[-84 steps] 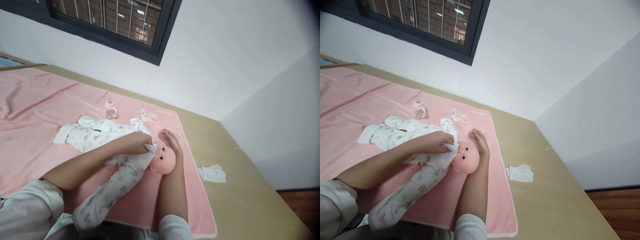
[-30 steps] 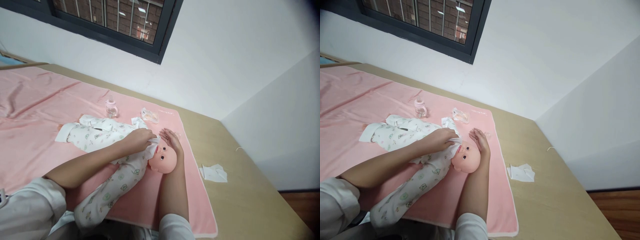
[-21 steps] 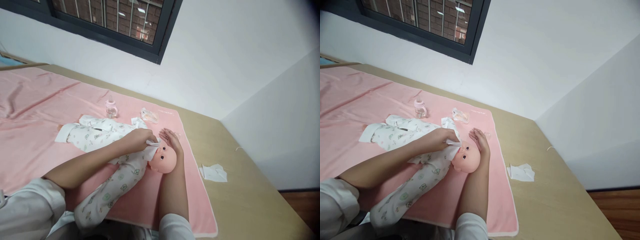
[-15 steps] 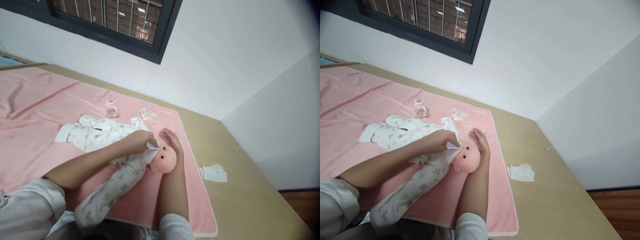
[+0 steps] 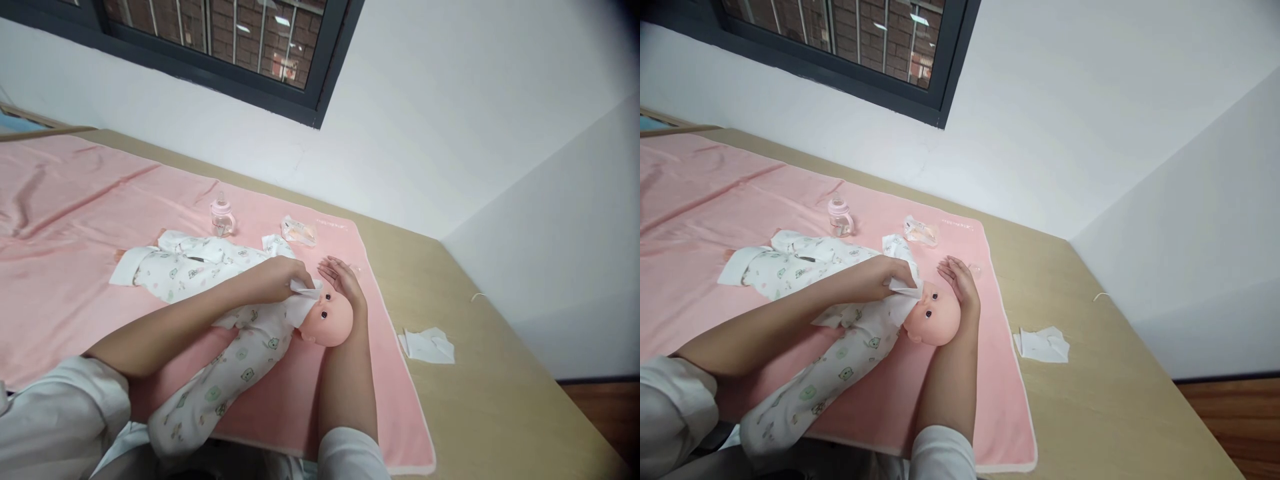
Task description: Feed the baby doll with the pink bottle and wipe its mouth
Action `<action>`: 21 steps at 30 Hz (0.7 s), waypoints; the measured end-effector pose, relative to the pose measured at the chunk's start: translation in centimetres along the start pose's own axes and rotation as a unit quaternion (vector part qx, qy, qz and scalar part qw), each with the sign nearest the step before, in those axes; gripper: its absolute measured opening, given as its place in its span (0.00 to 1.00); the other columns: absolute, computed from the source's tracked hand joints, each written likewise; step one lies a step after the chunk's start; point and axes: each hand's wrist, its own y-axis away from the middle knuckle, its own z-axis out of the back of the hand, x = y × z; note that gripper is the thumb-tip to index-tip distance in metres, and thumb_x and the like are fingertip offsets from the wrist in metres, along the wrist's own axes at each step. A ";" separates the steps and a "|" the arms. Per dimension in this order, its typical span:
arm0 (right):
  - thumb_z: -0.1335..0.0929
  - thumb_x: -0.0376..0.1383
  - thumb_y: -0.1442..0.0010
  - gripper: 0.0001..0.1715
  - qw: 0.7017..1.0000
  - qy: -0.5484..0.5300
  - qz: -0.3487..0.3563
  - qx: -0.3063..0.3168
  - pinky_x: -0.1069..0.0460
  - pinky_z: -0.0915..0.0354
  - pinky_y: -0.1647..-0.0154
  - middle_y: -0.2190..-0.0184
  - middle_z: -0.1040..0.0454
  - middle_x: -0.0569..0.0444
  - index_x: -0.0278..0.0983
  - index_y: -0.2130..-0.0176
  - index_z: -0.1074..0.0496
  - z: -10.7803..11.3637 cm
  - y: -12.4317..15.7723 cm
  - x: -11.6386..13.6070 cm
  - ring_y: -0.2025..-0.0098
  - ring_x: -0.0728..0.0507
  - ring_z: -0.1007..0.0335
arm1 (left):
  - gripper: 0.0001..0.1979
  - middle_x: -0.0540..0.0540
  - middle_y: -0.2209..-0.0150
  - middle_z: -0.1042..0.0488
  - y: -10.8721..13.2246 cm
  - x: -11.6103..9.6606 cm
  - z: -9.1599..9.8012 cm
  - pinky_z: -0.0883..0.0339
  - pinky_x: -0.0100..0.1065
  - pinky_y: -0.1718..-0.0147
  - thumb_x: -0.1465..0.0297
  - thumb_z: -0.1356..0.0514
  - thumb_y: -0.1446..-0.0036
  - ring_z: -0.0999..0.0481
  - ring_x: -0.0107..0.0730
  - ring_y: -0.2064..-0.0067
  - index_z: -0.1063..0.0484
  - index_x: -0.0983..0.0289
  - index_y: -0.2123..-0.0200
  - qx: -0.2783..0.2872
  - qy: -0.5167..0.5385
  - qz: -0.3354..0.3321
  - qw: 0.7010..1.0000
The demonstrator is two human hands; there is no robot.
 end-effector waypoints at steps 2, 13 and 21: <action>0.26 0.39 0.50 0.15 1.000 0.000 -0.001 -0.003 0.46 0.30 0.45 0.62 0.21 0.52 0.40 0.61 0.28 0.0 0.0 0.0 0.58 0.45 0.23 | 0.21 0.49 0.63 0.24 0.2 -0.4 0.5 0.39 0.26 0.66 0.85 0.46 0.55 0.26 0.30 0.62 0.22 0.60 0.63 0.019 0.022 -0.002 1.000; 0.26 0.39 0.50 0.16 1.000 -0.001 0.003 -0.003 0.47 0.31 0.45 0.62 0.22 0.52 0.39 0.60 0.28 0.1 -0.1 -0.1 0.59 0.46 0.23 | 0.25 0.48 0.64 0.24 0.6 -0.8 0.4 0.40 0.27 0.67 0.87 0.47 0.59 0.26 0.31 0.62 0.21 0.57 0.63 0.063 -0.051 0.014 0.997; 0.26 0.38 0.50 0.15 1.000 -0.004 0.002 -0.001 0.46 0.31 0.44 0.63 0.22 0.51 0.39 0.61 0.27 0.1 0.0 -0.1 0.58 0.45 0.23 | 0.10 0.51 0.69 0.25 0.5 -0.5 0.0 0.45 0.29 0.72 0.81 0.44 0.52 0.28 0.32 0.68 0.25 0.63 0.72 0.044 -0.098 0.003 0.994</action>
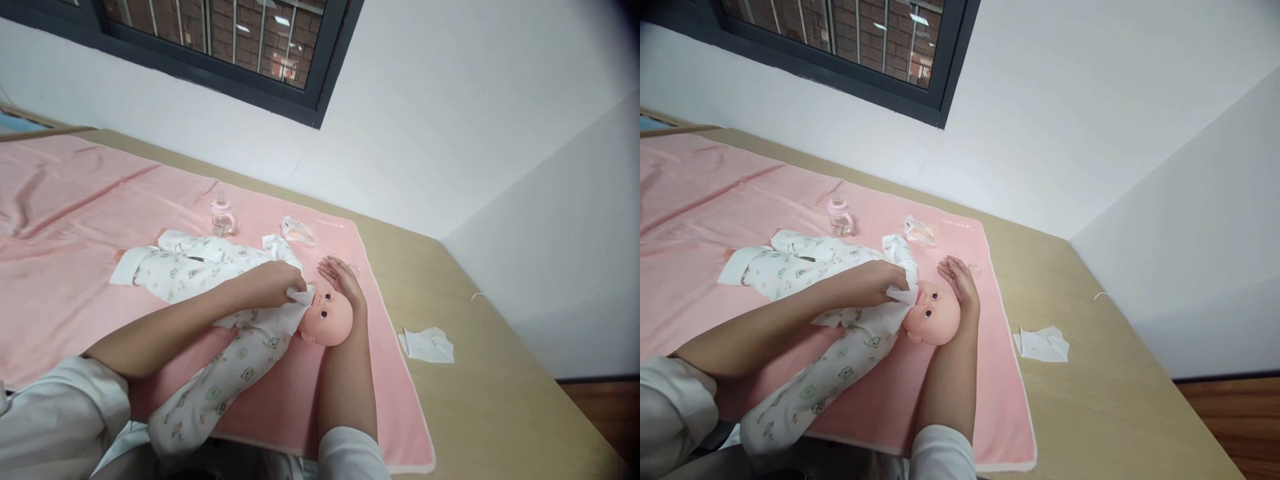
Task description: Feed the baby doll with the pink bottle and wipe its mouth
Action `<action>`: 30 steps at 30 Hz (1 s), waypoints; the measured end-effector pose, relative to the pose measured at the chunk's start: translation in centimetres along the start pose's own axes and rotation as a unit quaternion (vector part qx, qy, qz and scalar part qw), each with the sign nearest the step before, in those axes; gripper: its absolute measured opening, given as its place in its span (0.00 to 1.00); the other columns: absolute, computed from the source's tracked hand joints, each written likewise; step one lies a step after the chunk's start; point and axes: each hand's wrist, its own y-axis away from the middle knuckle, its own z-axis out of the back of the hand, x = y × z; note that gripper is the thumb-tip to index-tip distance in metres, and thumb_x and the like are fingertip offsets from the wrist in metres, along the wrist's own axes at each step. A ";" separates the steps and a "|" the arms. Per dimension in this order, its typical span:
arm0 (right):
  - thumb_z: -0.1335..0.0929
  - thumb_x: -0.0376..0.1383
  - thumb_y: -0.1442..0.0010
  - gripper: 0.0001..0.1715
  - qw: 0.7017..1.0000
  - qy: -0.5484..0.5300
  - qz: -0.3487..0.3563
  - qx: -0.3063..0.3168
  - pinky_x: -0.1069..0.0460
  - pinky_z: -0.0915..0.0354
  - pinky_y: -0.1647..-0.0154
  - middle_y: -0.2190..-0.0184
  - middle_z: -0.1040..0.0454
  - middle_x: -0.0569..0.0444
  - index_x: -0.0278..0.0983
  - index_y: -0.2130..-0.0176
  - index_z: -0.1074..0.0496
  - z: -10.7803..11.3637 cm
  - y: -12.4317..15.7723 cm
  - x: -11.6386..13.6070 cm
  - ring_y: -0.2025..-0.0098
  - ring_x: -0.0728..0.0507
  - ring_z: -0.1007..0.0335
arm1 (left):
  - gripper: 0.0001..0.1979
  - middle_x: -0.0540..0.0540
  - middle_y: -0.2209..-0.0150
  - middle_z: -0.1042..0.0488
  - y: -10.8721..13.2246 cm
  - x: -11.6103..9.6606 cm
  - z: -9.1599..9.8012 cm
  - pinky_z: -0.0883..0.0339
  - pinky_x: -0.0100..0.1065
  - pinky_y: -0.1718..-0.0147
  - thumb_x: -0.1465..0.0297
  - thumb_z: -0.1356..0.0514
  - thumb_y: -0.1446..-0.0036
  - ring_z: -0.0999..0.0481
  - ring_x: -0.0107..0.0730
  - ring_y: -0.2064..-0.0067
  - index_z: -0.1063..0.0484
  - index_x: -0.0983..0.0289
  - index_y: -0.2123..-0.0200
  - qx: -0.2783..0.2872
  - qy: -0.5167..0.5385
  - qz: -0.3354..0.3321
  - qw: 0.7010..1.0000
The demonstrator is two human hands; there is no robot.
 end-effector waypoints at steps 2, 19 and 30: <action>0.26 0.39 0.50 0.15 1.000 0.002 -0.002 -0.002 0.46 0.32 0.43 0.63 0.22 0.51 0.39 0.60 0.27 0.0 0.0 0.0 0.58 0.45 0.23 | 0.07 0.51 0.71 0.26 -0.1 0.2 -0.1 0.46 0.29 0.73 0.79 0.43 0.50 0.28 0.32 0.69 0.27 0.64 0.74 -0.004 -0.011 0.000 1.000; 0.26 0.38 0.50 0.15 1.000 0.007 -0.003 -0.005 0.46 0.31 0.44 0.62 0.22 0.51 0.39 0.61 0.28 -0.3 0.3 0.3 0.58 0.45 0.23 | 0.09 0.51 0.70 0.28 -0.5 1.1 -0.6 0.47 0.30 0.73 0.82 0.49 0.58 0.29 0.33 0.67 0.33 0.64 0.76 -0.050 -0.015 0.007 0.999; 0.26 0.39 0.52 0.16 1.000 0.006 0.002 -0.002 0.47 0.29 0.47 0.62 0.21 0.51 0.39 0.62 0.28 -0.3 0.2 0.2 0.59 0.45 0.23 | 0.11 0.53 0.68 0.29 -0.9 1.3 -1.2 0.44 0.31 0.69 0.79 0.49 0.49 0.29 0.33 0.65 0.28 0.64 0.72 -0.065 0.007 0.001 0.998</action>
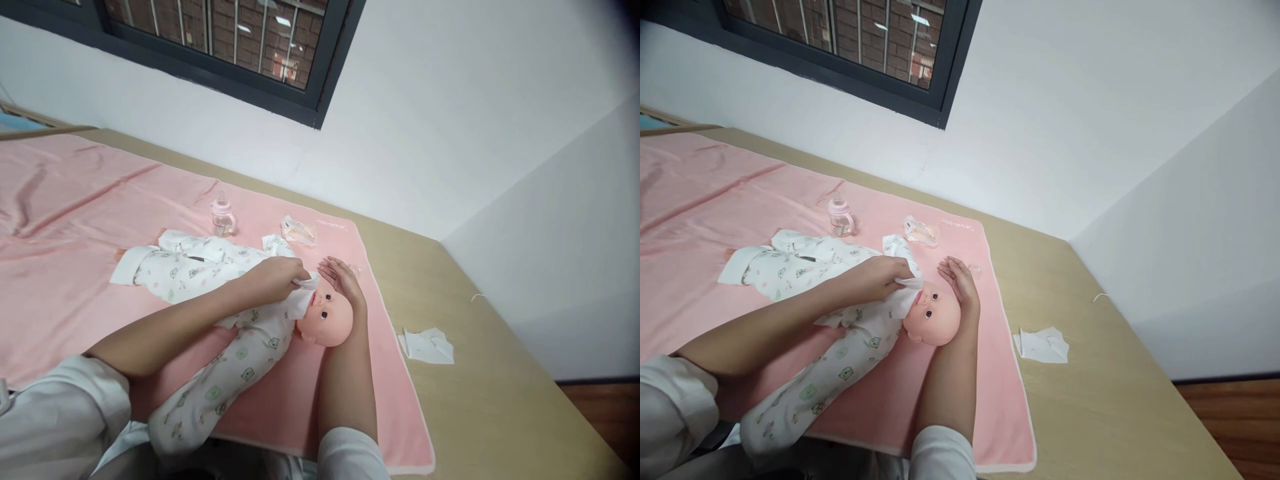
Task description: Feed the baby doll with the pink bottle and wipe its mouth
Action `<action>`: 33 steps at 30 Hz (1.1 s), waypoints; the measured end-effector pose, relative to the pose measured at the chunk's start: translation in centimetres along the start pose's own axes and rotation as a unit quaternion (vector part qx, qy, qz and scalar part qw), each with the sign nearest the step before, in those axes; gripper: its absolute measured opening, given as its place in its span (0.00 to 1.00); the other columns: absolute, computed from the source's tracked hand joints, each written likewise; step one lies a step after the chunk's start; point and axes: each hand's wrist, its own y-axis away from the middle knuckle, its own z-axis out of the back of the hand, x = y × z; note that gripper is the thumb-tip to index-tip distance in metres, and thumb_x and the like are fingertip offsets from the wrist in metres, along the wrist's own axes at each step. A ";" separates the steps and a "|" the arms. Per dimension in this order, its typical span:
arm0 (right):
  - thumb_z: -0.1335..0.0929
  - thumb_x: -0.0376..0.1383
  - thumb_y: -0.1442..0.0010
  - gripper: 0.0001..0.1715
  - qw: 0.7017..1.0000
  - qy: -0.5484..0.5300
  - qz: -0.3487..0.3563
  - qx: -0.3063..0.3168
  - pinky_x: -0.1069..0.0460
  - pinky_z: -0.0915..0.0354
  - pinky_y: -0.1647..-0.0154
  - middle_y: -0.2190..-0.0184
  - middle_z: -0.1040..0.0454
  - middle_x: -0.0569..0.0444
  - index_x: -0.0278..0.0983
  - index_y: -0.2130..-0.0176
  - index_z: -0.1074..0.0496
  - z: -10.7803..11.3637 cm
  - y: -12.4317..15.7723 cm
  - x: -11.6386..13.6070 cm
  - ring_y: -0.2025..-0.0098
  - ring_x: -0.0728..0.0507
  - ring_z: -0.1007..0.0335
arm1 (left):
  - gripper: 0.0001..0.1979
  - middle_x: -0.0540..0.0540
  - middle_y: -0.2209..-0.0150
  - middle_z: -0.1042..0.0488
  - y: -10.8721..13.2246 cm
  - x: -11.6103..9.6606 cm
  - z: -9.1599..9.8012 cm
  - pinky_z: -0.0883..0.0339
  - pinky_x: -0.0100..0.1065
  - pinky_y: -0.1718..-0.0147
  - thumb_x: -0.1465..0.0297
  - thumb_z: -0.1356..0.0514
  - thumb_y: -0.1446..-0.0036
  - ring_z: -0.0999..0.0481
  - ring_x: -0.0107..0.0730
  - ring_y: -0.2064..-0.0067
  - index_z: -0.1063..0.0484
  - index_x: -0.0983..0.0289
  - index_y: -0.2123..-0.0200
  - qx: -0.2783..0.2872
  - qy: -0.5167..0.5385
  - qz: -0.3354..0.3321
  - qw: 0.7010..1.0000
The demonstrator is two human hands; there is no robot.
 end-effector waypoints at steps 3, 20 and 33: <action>0.26 0.40 0.52 0.16 1.000 0.005 0.002 0.004 0.47 0.29 0.47 0.62 0.21 0.53 0.40 0.62 0.28 0.1 -0.1 -0.1 0.59 0.45 0.23 | 0.12 0.53 0.68 0.29 -0.1 -0.3 -0.1 0.43 0.30 0.68 0.81 0.50 0.50 0.29 0.33 0.65 0.27 0.63 0.72 -0.006 0.004 -0.003 1.000; 0.26 0.39 0.50 0.16 1.000 0.001 -0.009 -0.005 0.48 0.30 0.47 0.62 0.22 0.51 0.38 0.61 0.29 0.0 -0.1 0.1 0.59 0.45 0.23 | 0.24 0.51 0.65 0.26 0.0 -0.4 -0.2 0.39 0.29 0.65 0.85 0.47 0.56 0.28 0.33 0.62 0.20 0.57 0.62 -0.010 0.040 -0.031 0.999; 0.26 0.44 0.53 0.18 0.998 0.060 0.012 -0.006 0.46 0.34 0.45 0.57 0.24 0.53 0.41 0.61 0.27 -0.6 1.3 2.5 0.55 0.44 0.26 | 0.25 0.48 0.55 0.23 0.7 -0.3 2.6 0.35 0.30 0.55 0.85 0.47 0.52 0.26 0.33 0.53 0.23 0.60 0.56 -0.071 -0.005 0.001 0.997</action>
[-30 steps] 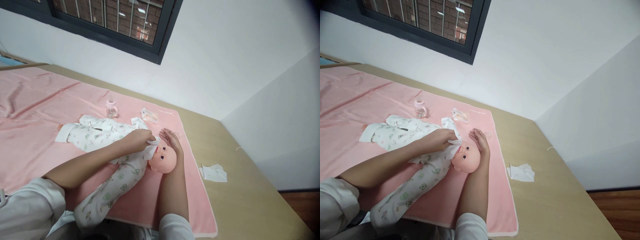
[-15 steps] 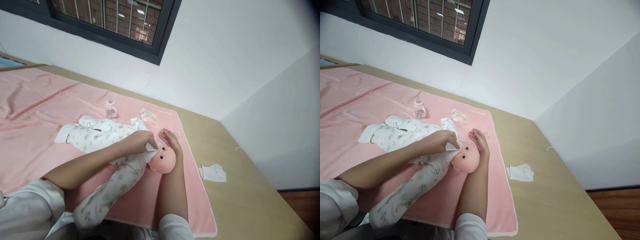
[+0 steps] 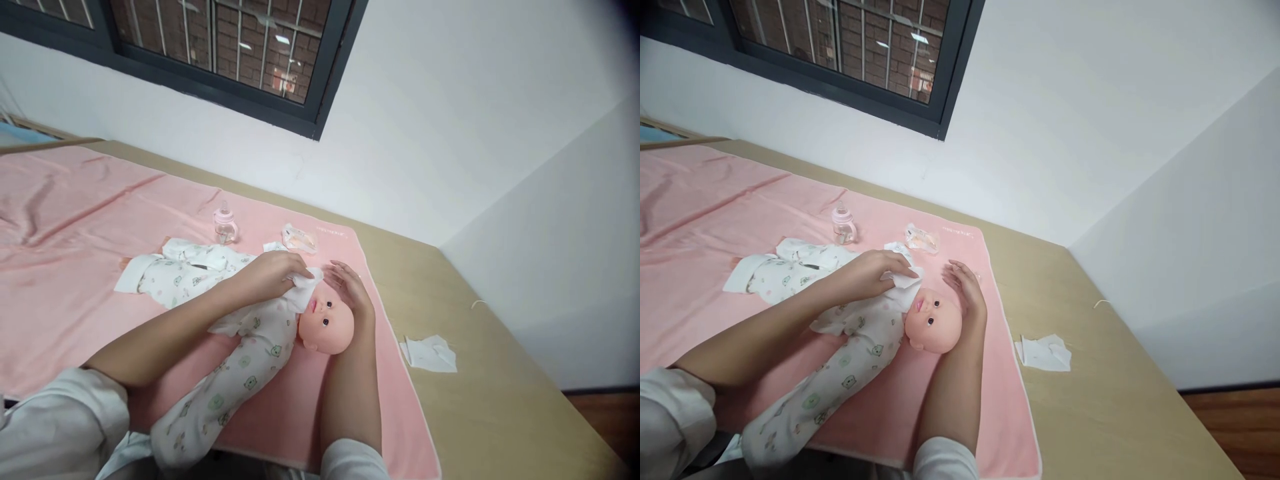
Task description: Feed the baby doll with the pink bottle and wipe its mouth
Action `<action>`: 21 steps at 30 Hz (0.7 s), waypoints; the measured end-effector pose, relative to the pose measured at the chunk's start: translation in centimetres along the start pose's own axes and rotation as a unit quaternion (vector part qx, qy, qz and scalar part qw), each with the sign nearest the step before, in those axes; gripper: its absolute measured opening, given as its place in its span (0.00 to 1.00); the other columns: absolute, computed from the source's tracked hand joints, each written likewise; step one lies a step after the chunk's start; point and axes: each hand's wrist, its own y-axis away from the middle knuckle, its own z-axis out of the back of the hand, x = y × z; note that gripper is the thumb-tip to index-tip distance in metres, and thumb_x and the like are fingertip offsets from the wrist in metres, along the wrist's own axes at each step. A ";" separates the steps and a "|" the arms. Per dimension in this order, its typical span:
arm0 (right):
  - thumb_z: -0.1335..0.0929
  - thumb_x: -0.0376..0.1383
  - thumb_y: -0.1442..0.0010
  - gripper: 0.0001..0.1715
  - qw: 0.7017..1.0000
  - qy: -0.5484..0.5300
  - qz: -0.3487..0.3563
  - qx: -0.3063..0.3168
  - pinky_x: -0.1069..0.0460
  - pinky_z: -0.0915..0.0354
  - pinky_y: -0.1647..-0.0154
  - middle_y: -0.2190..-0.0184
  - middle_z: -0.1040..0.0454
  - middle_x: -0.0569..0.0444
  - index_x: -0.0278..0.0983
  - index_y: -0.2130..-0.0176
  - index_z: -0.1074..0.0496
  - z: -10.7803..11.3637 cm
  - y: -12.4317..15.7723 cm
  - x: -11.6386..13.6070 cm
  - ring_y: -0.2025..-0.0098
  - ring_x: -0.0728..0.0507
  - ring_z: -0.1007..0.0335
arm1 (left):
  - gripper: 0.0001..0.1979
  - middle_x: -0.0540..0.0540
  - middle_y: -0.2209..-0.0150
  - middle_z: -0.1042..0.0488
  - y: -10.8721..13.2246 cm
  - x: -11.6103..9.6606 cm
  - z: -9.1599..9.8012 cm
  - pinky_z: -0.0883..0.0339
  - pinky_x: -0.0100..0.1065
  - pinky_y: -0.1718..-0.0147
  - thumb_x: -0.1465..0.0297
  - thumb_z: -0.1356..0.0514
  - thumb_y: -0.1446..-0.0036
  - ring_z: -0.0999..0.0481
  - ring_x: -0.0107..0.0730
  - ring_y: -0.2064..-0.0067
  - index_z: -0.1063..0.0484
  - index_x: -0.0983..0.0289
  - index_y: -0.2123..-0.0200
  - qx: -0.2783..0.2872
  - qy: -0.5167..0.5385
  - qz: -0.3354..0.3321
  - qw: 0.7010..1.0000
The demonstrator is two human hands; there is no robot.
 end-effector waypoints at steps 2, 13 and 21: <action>0.27 0.47 0.52 0.17 0.998 0.055 0.042 0.007 0.45 0.35 0.44 0.53 0.25 0.53 0.40 0.65 0.25 -0.4 1.3 2.7 0.53 0.44 0.28 | 0.24 0.49 0.52 0.24 0.2 0.3 0.6 0.36 0.32 0.51 0.84 0.45 0.51 0.28 0.35 0.51 0.24 0.60 0.53 -0.013 -0.028 0.009 0.999; 0.37 0.42 0.37 0.15 0.831 0.518 0.198 0.044 0.43 0.40 0.42 0.42 0.35 0.53 0.47 0.56 0.24 -13.4 11.6 12.3 0.40 0.40 0.39 | 0.25 0.52 0.48 0.26 0.9 1.0 3.0 0.37 0.42 0.51 0.67 0.33 0.48 0.31 0.45 0.47 0.30 0.61 0.46 -0.037 -0.141 0.045 0.988; 0.39 0.32 0.38 0.16 0.765 0.608 0.214 -0.001 0.49 0.35 0.54 0.57 0.23 0.54 0.41 0.58 0.24 -16.4 9.1 11.5 0.54 0.43 0.28 | 0.21 0.50 0.49 0.25 1.6 2.3 5.1 0.38 0.39 0.49 0.65 0.35 0.46 0.31 0.43 0.47 0.28 0.57 0.48 -0.053 -0.059 0.049 0.996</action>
